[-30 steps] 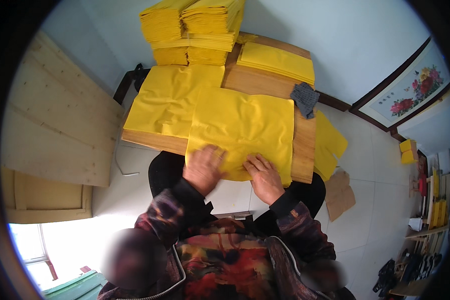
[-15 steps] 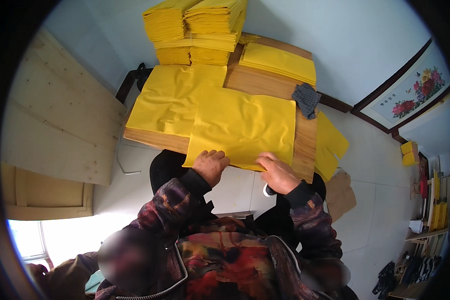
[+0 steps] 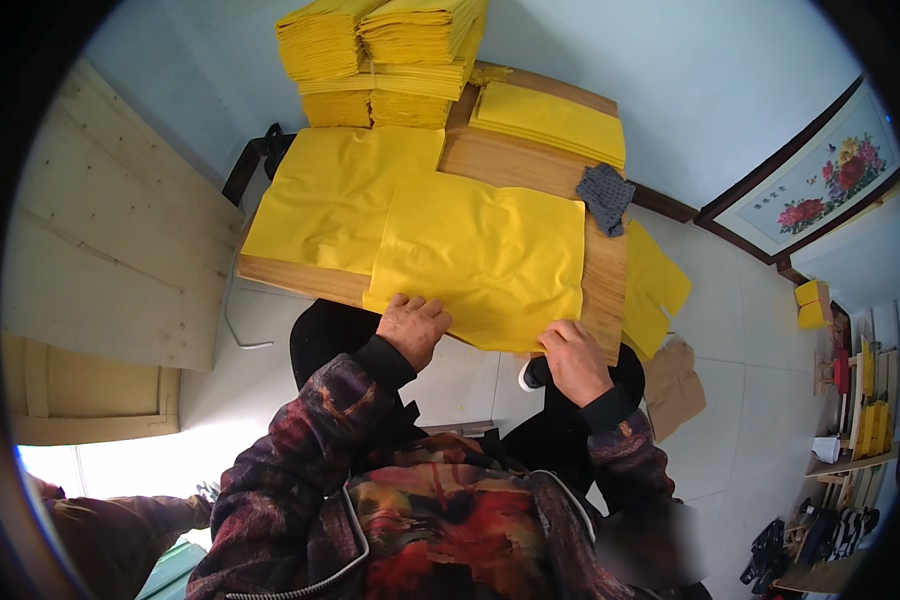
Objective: The person folds yellow padded envelopes on a wooden table, aligning edges and creasing folds by hand. They repeatedly pick up envelopes, fold them in half, and stack the finished units on the table.
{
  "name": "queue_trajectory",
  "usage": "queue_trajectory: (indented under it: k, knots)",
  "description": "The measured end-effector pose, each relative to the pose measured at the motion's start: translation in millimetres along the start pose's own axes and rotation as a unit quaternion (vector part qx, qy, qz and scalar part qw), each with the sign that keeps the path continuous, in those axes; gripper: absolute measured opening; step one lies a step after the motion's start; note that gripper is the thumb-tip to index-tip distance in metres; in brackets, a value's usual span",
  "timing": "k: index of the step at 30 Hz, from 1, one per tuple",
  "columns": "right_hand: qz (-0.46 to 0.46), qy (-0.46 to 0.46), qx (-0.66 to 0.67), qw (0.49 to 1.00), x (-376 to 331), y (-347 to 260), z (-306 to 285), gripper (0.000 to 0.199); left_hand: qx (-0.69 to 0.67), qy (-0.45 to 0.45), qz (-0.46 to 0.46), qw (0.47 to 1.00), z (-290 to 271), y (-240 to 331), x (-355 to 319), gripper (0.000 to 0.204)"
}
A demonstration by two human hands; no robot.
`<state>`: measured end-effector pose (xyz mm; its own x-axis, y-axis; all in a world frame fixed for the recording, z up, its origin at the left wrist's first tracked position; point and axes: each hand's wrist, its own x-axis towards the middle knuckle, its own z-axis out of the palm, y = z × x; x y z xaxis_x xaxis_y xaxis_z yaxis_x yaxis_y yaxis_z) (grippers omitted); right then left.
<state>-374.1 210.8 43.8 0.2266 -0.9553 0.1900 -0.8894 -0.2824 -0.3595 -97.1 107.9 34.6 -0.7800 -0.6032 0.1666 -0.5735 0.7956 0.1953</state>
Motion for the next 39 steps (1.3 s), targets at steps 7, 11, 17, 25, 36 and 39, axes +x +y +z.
queue_trajectory:
  k: [7,11,17,25,36,39]
  knots:
    - [0.027,-0.014,0.046,0.998,6,4,-4,0.011,-0.037,0.000,-0.069,0.997,8,1,2,0.017]
    - [0.064,-0.021,0.106,0.992,15,14,-4,0.017,-0.140,-0.029,-0.132,0.981,8,-7,7,0.021]
    - [0.131,-0.110,0.140,0.975,30,27,-9,0.032,-0.131,-0.035,-0.061,0.989,-6,-12,7,0.034]
    - [0.130,-0.130,0.112,0.977,33,25,-11,0.033,0.144,0.041,0.044,0.988,15,21,15,0.035]
    - [0.179,-0.142,0.229,0.946,25,36,-14,0.026,-0.028,-0.080,0.042,0.996,18,4,25,0.018]
    - [0.194,-0.160,0.240,0.938,21,41,-19,0.025,-0.046,-0.134,0.045,0.989,10,2,30,0.023]
